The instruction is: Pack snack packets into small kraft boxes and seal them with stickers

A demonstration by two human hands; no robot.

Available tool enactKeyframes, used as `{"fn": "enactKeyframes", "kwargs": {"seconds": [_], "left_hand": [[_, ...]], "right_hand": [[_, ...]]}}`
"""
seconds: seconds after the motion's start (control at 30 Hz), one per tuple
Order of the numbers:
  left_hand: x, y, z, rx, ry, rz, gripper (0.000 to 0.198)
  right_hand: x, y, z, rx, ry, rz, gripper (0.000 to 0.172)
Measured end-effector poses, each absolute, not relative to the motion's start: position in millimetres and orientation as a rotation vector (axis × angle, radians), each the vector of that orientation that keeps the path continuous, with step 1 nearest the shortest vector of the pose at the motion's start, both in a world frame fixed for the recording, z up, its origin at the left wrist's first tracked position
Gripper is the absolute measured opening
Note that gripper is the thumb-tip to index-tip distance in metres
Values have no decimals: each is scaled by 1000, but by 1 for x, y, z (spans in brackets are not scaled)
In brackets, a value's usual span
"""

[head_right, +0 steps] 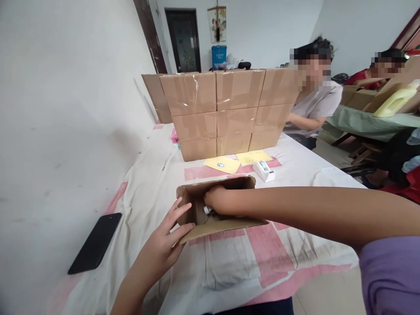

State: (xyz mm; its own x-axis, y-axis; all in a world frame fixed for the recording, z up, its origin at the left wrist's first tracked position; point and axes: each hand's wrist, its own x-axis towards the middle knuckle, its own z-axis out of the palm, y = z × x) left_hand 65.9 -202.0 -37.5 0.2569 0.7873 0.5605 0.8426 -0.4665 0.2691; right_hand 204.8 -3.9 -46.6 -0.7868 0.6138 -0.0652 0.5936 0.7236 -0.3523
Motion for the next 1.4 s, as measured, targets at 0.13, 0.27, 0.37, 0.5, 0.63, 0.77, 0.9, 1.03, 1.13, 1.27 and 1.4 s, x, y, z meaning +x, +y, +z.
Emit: {"fn": "enactKeyframes", "kwargs": {"seconds": [0.13, 0.27, 0.37, 0.5, 0.63, 0.77, 0.9, 1.03, 1.13, 1.27, 1.4], "left_hand": [[64, -198, -39, -2419, -1561, -1006, 36], [65, -195, -40, -2418, -1566, -1030, 34], [66, -196, -41, -2428, -1593, -1035, 32], [68, -195, -37, -2499, -1622, -1037, 31], [70, -189, -29, -2602, -1625, -985, 23], [73, -181, -23, -2629, -1716, -1002, 8], [78, -172, -24, -2636, -1777, -1061, 25], [79, -167, -32, -2574, -1824, -1244, 33], [75, -166, -36, -2607, -1808, -1324, 39], [74, -164, -36, -2635, -1790, -1382, 41], [77, -158, -40, -2402, -1982, -1493, 40]], "right_hand": [[198, -1, -48, -956, -3144, 545, 47], [194, -6, -37, -865, -3276, 471, 40], [197, -11, -18, -781, -3377, 388, 29], [211, -6, 18, -610, -3252, 551, 13], [223, 9, 44, -437, -3072, 885, 28], [242, 13, 58, -491, -3024, 982, 28], [291, 0, 68, -605, -2735, 1015, 32], [343, -17, 40, -754, -1957, 804, 31], [357, -26, -3, -666, -1739, 884, 40], [347, -38, -42, -515, -1839, 1118, 55], [331, -40, -51, -691, -1735, 1052, 40]]}}
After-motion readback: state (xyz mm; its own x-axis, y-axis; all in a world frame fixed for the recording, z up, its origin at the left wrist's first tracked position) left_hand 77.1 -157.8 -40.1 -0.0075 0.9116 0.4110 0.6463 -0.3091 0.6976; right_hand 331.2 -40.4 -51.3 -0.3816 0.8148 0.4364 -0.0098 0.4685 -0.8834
